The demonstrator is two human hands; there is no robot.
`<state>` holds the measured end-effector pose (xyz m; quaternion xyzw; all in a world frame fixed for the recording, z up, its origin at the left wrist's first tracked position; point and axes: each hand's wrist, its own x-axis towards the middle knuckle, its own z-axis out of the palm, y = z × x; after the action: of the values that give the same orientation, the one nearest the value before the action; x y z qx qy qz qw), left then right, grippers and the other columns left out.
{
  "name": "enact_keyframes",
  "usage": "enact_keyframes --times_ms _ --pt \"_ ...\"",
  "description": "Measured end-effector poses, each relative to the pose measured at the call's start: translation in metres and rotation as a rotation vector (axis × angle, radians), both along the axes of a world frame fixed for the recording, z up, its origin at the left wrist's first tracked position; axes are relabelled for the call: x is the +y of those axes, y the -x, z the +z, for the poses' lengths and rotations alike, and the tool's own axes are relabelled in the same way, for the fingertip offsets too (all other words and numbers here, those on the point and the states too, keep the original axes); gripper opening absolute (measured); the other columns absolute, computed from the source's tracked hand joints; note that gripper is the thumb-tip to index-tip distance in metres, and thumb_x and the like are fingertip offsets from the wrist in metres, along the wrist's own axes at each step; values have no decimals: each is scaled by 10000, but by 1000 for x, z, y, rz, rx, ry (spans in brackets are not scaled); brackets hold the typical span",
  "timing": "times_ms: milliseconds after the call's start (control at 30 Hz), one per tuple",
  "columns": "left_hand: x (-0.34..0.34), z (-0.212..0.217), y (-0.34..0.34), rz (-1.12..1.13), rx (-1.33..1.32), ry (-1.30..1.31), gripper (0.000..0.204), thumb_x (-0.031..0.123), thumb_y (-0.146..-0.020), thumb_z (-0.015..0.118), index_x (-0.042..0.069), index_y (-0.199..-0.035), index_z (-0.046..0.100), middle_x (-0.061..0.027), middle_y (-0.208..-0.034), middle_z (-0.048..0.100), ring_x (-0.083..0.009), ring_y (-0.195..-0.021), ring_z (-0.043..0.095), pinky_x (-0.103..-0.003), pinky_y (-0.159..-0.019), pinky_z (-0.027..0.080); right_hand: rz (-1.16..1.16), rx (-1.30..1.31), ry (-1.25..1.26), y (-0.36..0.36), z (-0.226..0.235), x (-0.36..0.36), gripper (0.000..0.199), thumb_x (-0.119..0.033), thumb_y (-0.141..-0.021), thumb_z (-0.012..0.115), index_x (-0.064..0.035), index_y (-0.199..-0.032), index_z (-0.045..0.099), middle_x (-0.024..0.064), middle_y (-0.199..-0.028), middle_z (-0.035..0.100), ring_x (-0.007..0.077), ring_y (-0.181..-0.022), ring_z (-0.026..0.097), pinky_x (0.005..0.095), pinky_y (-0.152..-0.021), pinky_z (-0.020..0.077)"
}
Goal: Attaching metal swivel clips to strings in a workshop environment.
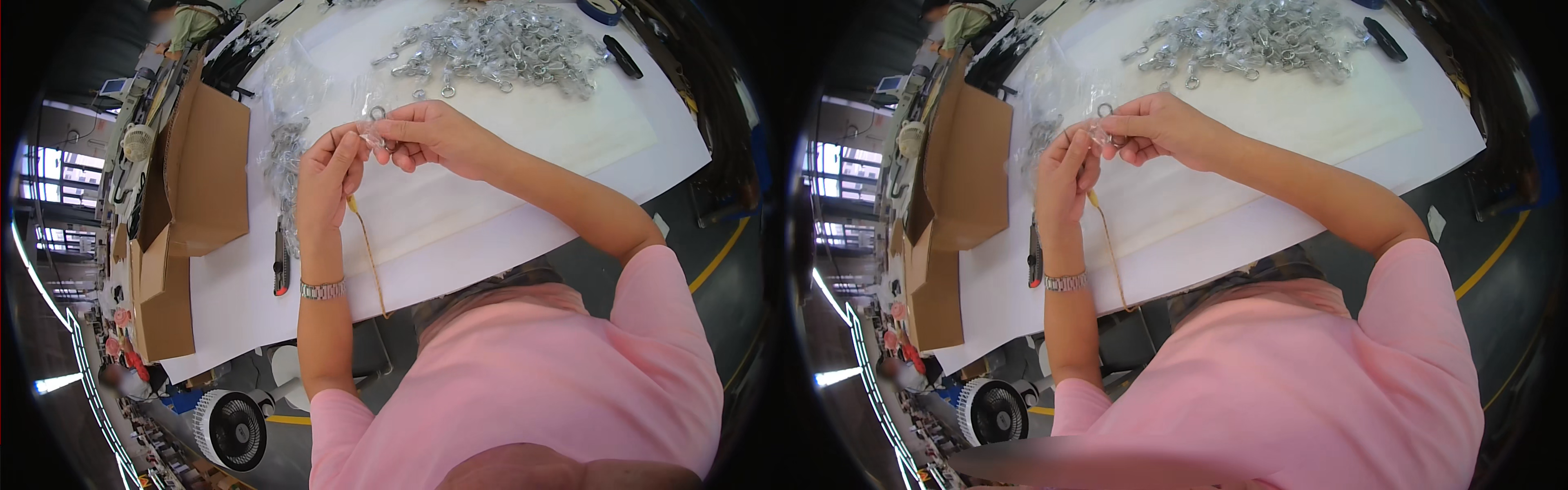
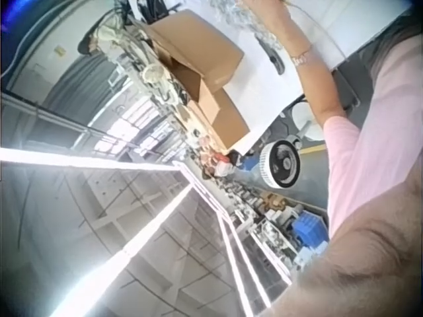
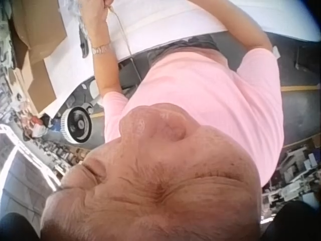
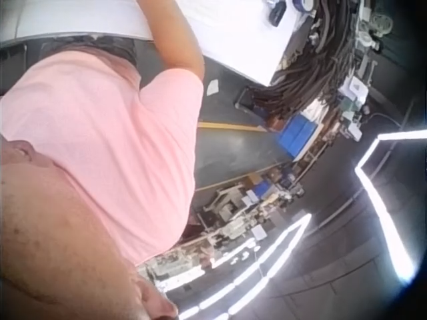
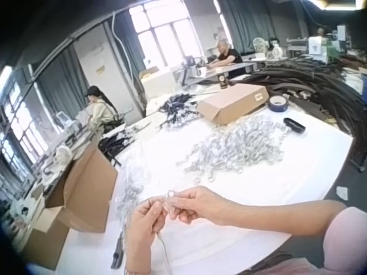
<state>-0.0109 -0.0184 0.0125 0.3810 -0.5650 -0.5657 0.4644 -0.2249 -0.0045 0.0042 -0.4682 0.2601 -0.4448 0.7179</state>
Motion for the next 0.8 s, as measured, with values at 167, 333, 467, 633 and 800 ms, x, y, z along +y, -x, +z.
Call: enact_keyframes --times_ms 167,333,467,633,800 --pt "2 0 2 -137 11 -89 213 129 -1004 600 -27 -1139 655 -14 -818 639 0 -507 367 -165 -457 232 203 23 -123 4 1 -1 267 -297 -1015 650 -39 -1026 716 11 -804 667 57 -593 462 223 -601 414" --pt "6 7 7 -141 -30 -99 205 83 -957 644 -28 -1127 674 -29 -795 659 -2 -527 400 -178 -454 244 251 210 -108 12 3 -9 276 -294 -989 685 -22 -1012 719 -9 -766 640 40 -554 409 220 -584 394" --pt "9 6 9 -169 -3 -76 185 72 -943 650 -27 -1097 674 -38 -798 664 -6 -527 416 -178 -451 239 287 236 -104 17 10 -6 287 -300 -988 685 -16 -1010 718 -10 -766 633 34 -547 400 217 -587 389" --pt "12 -1 18 -32 -43 -35 148 43 -925 660 -22 -1057 675 -36 -790 657 -17 -561 481 -176 -458 272 268 193 -116 16 1 -9 308 -322 -1005 662 -19 -1033 707 -11 -796 629 31 -590 407 212 -589 377" --pt "13 -4 21 50 -96 36 121 29 -907 677 -13 -1020 688 -19 -772 646 -20 -606 528 -182 -478 316 287 104 -236 18 0 -10 301 -310 -1020 642 -20 -1078 694 18 -858 678 34 -615 431 200 -566 405"
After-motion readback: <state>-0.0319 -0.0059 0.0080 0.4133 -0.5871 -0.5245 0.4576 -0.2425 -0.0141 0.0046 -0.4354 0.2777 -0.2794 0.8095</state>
